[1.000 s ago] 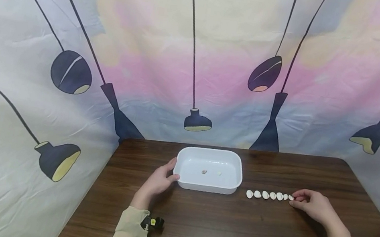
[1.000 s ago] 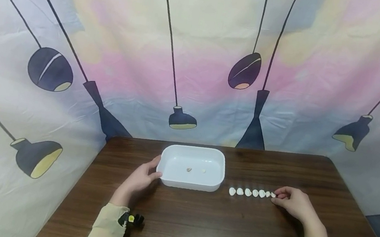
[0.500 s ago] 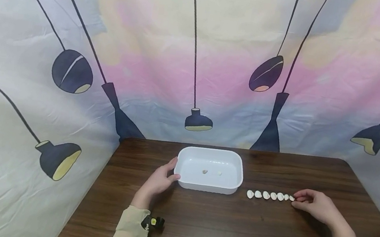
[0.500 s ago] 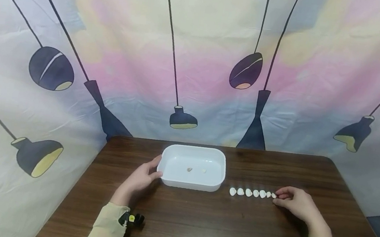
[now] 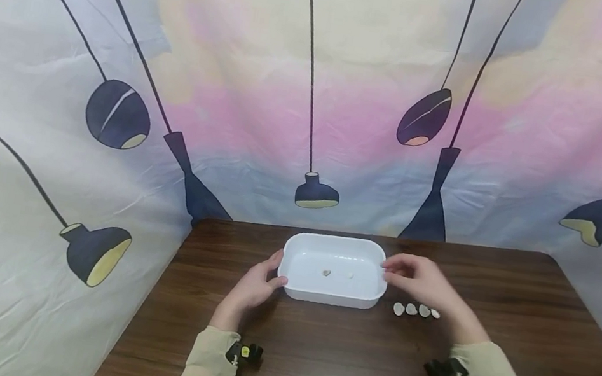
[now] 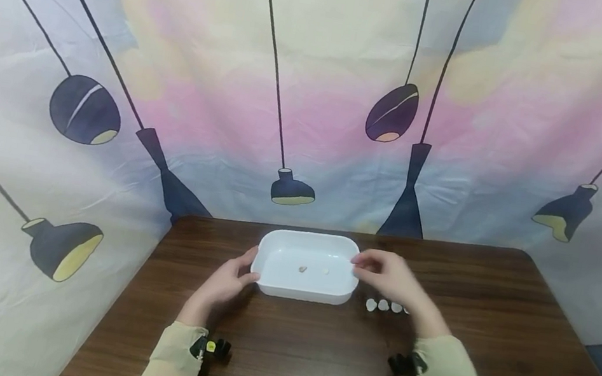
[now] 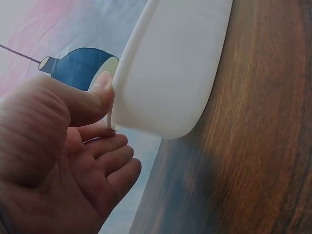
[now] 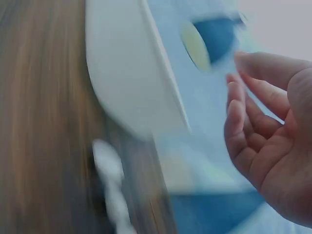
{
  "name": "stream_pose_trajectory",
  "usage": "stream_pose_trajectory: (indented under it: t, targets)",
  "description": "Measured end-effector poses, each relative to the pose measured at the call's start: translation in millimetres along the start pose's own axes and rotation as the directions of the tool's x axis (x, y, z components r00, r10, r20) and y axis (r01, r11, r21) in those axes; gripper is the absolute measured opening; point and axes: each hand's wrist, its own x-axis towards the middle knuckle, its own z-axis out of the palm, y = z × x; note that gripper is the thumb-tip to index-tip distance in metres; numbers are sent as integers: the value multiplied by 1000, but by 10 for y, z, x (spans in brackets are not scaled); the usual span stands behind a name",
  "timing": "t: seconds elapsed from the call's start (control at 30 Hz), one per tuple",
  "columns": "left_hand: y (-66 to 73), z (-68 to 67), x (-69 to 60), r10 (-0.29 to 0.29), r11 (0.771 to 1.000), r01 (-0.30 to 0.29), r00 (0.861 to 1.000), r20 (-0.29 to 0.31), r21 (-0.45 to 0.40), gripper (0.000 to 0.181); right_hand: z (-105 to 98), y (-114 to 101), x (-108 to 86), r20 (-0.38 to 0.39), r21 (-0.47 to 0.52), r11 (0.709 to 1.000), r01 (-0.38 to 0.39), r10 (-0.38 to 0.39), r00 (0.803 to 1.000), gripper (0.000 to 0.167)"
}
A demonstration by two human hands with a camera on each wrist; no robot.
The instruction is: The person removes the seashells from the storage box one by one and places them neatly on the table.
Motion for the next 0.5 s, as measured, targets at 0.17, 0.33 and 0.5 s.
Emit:
stream_pose_trajectory:
  t: [0.17, 0.33, 0.5]
  targets:
    - [-2, 19, -18, -8, 1000, 8, 1000, -1, -15, 69, 462, -131, 433, 126, -3, 1000, 21, -20, 992, 20]
    - [-10, 20, -22, -15, 1000, 15, 1000, -6, -28, 69, 838, -119, 723, 190, -54, 999, -3, 13, 982, 17]
    - [-2, 3, -12, -3, 1000, 3, 1000, -4, -27, 69, 1078, -99, 867, 171, -85, 993, -88, 101, 980, 22]
